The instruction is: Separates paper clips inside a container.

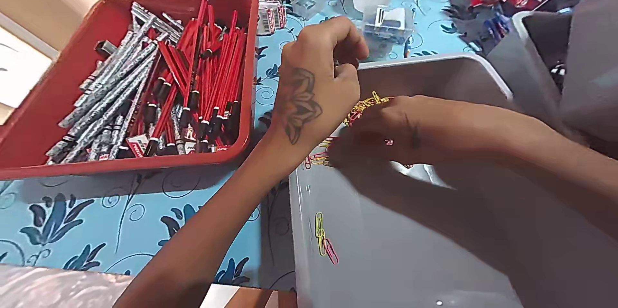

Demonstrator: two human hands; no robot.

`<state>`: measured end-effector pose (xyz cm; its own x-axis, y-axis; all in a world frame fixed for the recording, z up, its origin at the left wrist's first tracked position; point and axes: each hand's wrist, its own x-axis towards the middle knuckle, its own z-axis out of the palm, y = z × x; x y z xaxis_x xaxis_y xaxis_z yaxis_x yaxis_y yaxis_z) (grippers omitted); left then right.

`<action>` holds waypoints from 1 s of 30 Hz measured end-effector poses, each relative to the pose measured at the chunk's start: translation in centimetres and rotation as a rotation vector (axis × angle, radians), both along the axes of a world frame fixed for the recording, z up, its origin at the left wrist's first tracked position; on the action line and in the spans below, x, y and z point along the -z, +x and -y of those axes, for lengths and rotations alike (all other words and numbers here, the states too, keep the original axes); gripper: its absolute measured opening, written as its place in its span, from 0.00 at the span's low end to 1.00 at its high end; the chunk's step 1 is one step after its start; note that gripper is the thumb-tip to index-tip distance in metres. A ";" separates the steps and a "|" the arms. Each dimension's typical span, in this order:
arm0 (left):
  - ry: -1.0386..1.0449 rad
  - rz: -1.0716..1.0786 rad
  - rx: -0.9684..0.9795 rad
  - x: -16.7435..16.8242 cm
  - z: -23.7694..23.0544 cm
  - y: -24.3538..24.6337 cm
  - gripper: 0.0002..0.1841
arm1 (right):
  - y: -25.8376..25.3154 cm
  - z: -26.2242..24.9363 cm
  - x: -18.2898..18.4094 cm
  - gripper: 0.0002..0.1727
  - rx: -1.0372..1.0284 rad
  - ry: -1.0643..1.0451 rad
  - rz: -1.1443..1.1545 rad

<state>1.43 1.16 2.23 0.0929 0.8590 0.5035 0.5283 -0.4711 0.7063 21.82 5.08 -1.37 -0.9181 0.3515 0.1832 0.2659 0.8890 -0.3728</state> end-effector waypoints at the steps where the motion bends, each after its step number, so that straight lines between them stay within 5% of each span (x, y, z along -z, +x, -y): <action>1: -0.002 0.000 -0.001 0.0 0.0 0.0 0.12 | 0.0 0.3 -0.6 0.09 0.018 0.010 0.063; 5: -0.024 -0.005 0.000 -0.2 0.1 0.1 0.12 | -1.3 2.1 -4.9 0.03 0.123 -0.055 0.425; 12: -0.025 -0.011 0.011 -0.2 0.1 0.1 0.12 | -0.6 1.9 -5.1 0.04 0.162 0.002 0.369; 18: -0.045 -0.019 0.014 -0.3 0.1 0.1 0.12 | -0.9 2.9 -5.3 0.01 0.244 -0.071 0.537; 23: -0.038 -0.013 0.011 -0.2 0.0 0.0 0.11 | -0.2 2.1 -5.6 0.04 0.182 -0.099 0.338; 28: -0.013 -0.013 0.002 -0.1 -0.1 -0.1 0.11 | -1.1 2.5 -6.0 0.07 -0.083 -0.468 0.079; 30: -0.037 -0.018 0.000 -0.2 0.0 -0.1 0.10 | -1.7 3.2 -5.6 0.07 -0.057 -0.404 0.048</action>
